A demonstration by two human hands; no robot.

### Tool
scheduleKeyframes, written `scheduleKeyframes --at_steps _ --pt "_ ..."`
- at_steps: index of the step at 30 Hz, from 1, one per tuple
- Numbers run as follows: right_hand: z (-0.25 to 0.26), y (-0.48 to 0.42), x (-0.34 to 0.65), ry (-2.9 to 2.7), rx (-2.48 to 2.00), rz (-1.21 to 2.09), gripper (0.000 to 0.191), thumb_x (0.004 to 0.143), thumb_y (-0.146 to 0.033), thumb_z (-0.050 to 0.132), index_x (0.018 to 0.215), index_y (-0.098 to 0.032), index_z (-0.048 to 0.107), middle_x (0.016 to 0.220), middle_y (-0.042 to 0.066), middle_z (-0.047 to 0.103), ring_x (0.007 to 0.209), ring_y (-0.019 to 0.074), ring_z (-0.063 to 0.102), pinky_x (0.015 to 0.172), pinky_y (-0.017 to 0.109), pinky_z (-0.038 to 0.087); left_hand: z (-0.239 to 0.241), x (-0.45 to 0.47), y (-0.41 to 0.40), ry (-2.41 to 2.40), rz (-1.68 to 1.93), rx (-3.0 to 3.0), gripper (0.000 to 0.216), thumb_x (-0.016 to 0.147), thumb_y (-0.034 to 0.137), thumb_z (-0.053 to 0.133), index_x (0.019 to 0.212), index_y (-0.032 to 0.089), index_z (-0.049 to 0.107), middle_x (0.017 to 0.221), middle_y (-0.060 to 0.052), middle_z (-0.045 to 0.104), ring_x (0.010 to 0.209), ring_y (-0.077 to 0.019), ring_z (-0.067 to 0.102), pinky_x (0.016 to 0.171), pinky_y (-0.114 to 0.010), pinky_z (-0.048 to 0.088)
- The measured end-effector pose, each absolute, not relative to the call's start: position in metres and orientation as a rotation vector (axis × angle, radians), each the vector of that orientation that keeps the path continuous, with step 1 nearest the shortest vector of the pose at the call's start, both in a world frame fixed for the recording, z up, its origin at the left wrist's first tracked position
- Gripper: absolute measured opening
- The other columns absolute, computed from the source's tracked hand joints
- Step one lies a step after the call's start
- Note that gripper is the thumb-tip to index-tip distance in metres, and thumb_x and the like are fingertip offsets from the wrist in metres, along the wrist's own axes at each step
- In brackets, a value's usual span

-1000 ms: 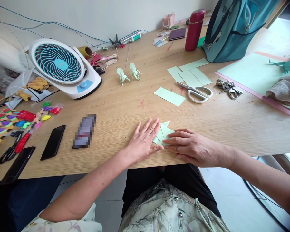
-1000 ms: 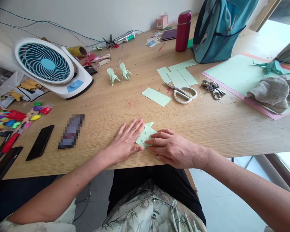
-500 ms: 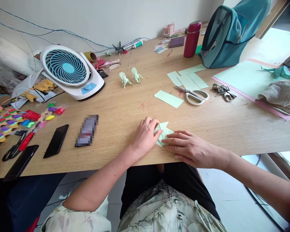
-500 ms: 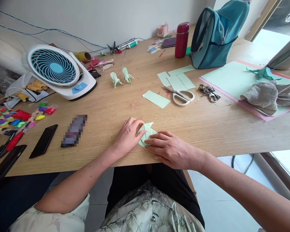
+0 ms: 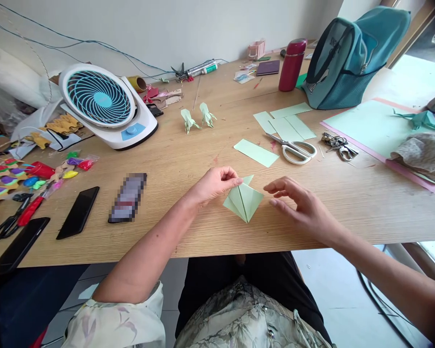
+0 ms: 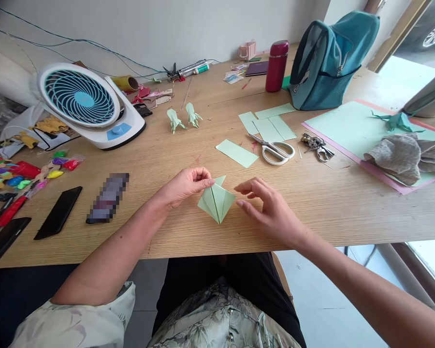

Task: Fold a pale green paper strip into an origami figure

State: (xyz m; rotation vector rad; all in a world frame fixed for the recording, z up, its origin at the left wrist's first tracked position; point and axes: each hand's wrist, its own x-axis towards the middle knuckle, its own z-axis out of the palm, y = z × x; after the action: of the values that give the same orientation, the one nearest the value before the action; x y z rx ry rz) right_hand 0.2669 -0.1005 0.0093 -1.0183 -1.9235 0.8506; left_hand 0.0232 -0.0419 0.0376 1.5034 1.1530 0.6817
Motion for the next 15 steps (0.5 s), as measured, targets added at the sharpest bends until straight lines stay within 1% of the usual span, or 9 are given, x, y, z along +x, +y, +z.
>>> scheduleKeyframes --at_steps 1,2,3,5,7,10,15 --pt "0.011 -0.094 0.262 -1.878 -1.035 1.073 0.029 0.095 -0.043 0.06 0.114 -0.023 0.064 0.114 0.009 0.068 0.099 0.0231 0.066 0.082 0.037 0.055 0.039 0.024 -0.043 1.121 0.688 1.494 0.031 0.072 0.039 0.078 0.073 0.015 0.058 0.072 0.003 0.057 0.067 -0.0093 0.051 0.063 -0.023 0.037" --pt "0.013 -0.088 0.257 -1.82 -1.005 1.238 0.033 0.092 -0.048 0.063 0.112 -0.022 0.064 0.11 0.008 0.069 0.096 0.0227 0.066 0.079 0.036 0.055 0.04 0.024 -0.043 1.097 0.691 1.487 0.031 0.072 0.039 0.078 0.073 0.015 0.058 0.072 0.003 0.057 0.067 -0.0091 0.05 0.063 -0.023 0.037" --pt "0.014 -0.081 0.251 -1.767 -1.015 1.368 0.034 0.089 -0.051 0.066 0.105 -0.021 0.066 0.101 0.006 0.07 0.089 0.0213 0.066 0.074 0.034 0.054 0.041 0.025 -0.044 1.082 0.69 1.478 0.031 0.071 0.038 0.079 0.072 0.015 0.058 0.071 0.003 0.056 0.066 -0.0089 0.049 0.063 -0.023 0.037" --pt "0.016 -0.067 0.237 -1.697 -1.107 1.527 0.036 0.082 -0.055 0.072 0.087 -0.019 0.066 0.078 0.002 0.066 0.07 0.0169 0.059 0.059 0.029 0.046 0.041 0.026 -0.046 1.087 0.706 1.449 0.033 0.069 0.038 0.082 0.07 0.015 0.058 0.069 0.004 0.054 0.065 -0.0085 0.048 0.062 -0.023 0.036" --pt "0.018 -0.056 0.224 -1.621 -1.133 1.611 0.038 0.073 -0.053 0.08 0.075 -0.019 0.062 0.065 -0.002 0.059 0.06 0.0129 0.052 0.052 0.026 0.038 0.039 0.025 -0.046 1.113 0.747 1.4 0.036 0.067 0.038 0.084 0.069 0.015 0.057 0.067 0.004 0.054 0.063 -0.0082 0.047 0.061 -0.022 0.036" --pt "0.02 -0.043 0.208 -1.536 -1.027 1.811 0.038 0.069 -0.049 0.084 0.076 -0.018 0.063 0.066 -0.003 0.059 0.059 0.011 0.051 0.053 0.025 0.035 0.034 0.02 -0.047 1.131 0.839 1.314 0.038 0.067 0.041 0.084 0.069 0.015 0.056 0.066 0.004 0.054 0.062 -0.0078 0.046 0.06 -0.022 0.036" --pt "0.015 -0.037 0.195 -1.455 -0.96 1.816 0.036 0.07 -0.046 0.084 0.079 -0.018 0.064 0.067 -0.003 0.062 0.059 0.011 0.052 0.054 0.025 0.038 0.024 0.01 -0.047 1.069 0.887 1.247 0.037 0.073 0.045 0.079 0.072 0.016 0.056 0.067 0.004 0.052 0.061 -0.0077 0.044 0.057 -0.022 0.035"
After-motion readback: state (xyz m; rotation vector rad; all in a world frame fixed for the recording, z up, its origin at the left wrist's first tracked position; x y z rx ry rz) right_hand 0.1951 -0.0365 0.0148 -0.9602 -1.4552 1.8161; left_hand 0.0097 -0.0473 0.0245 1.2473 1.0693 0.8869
